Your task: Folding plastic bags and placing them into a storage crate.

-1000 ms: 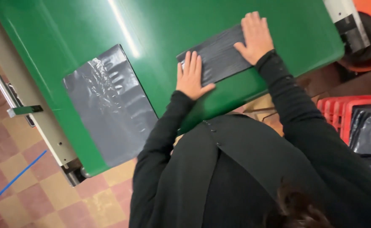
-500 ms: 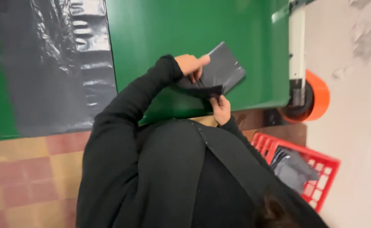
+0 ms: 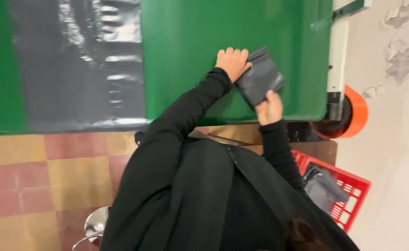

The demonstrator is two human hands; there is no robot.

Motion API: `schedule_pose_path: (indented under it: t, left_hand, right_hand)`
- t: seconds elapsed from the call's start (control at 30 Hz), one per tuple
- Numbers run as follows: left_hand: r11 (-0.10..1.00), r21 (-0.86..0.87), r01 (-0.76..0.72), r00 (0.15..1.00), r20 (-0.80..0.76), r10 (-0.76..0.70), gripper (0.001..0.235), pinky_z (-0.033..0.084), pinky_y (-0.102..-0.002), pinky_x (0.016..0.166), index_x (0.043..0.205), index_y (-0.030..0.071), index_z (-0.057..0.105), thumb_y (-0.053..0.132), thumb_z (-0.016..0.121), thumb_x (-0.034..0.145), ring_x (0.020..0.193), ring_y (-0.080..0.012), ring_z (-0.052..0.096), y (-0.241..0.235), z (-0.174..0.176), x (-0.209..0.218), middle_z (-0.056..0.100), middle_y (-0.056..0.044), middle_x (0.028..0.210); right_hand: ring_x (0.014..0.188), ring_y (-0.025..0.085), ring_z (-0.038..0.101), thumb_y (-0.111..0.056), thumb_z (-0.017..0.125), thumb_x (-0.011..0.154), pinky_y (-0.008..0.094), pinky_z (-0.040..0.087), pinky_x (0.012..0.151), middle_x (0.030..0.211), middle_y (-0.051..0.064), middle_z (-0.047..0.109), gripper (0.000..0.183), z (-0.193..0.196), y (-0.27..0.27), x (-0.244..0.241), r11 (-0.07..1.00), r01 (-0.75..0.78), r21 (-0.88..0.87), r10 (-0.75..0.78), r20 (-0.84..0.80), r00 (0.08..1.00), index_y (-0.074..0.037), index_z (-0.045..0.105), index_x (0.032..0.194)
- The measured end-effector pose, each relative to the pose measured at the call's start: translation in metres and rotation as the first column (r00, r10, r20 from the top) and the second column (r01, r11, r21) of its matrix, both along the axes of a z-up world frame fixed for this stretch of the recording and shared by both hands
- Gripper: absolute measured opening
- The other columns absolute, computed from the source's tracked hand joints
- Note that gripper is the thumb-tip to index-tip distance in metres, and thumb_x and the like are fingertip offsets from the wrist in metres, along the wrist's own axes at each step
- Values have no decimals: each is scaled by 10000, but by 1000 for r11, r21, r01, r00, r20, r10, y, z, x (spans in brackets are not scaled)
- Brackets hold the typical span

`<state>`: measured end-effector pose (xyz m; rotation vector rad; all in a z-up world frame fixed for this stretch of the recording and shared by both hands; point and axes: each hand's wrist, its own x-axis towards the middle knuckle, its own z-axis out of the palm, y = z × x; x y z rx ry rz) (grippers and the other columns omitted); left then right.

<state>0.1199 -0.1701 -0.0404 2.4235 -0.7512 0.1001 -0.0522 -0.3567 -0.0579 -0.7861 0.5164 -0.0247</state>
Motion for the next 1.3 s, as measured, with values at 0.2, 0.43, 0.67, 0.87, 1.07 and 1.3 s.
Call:
schedule_pose_path:
  t: [0.2, 0.43, 0.67, 0.87, 1.07, 1.3]
  left_hand:
    - [952, -306, 16, 991, -124, -57, 406, 508, -471, 689, 944, 72, 590, 471, 656, 985, 803, -349, 672, 186, 65, -69, 680, -119, 850]
    - [880, -184, -438, 675, -714, 187, 480, 533, -425, 796, 1053, 28, 721, 490, 641, 951, 887, -327, 702, 476, -30, -212, 736, -186, 949]
    - [431, -698, -572, 813, -411, 413, 655, 489, -482, 945, 1278, -107, 586, 388, 825, 922, 1102, -410, 642, 583, -136, -189, 671, -278, 1225]
    - [735, -323, -596, 798, -335, 500, 279, 460, -421, 1024, 979, 44, 779, 312, 793, 904, 1241, -387, 575, 588, -34, -242, 707, -179, 1242]
    - [795, -467, -388, 901, -14, 433, 391, 445, -416, 1090, 621, -6, 557, 200, 840, 794, 1464, -421, 422, 581, 89, -193, 655, -205, 1393]
    - [456, -763, -458, 859, -512, 4, 398, 529, -294, 965, 990, 28, 775, 297, 494, 1075, 1009, -175, 718, 558, 41, -2, 794, -98, 1055]
  right_hand:
    - [843, 134, 659, -76, 607, 1051, 283, 571, 711, 1118, 142, 592, 264, -8, 64, -58, 518, 162, -840, -168, 86, 982, -36, 480, 1279]
    - [1181, 156, 612, -262, 664, 975, 290, 523, 912, 1339, 60, 597, 487, -97, 264, -74, 481, -710, -514, 748, -183, 638, -45, 501, 1380]
    - [1046, 156, 616, -112, 697, 960, 334, 505, 895, 1194, 24, 627, 365, -127, 391, -51, 910, -377, -172, 355, -147, 923, -28, 570, 1292]
    - [1182, 184, 611, -11, 685, 962, 355, 494, 1044, 1298, 106, 619, 490, -59, 375, -102, 631, -304, -714, 492, 65, 868, 19, 465, 1399]
    - [793, 40, 446, 19, 712, 1013, 206, 390, 754, 921, -48, 474, 419, 28, 320, -65, 769, -260, -584, 368, 73, 927, 29, 559, 1403]
    - [917, 187, 683, -255, 505, 1134, 334, 538, 730, 1092, 81, 707, 393, 51, 317, 186, 790, -518, 328, 479, 198, 855, 28, 623, 1380]
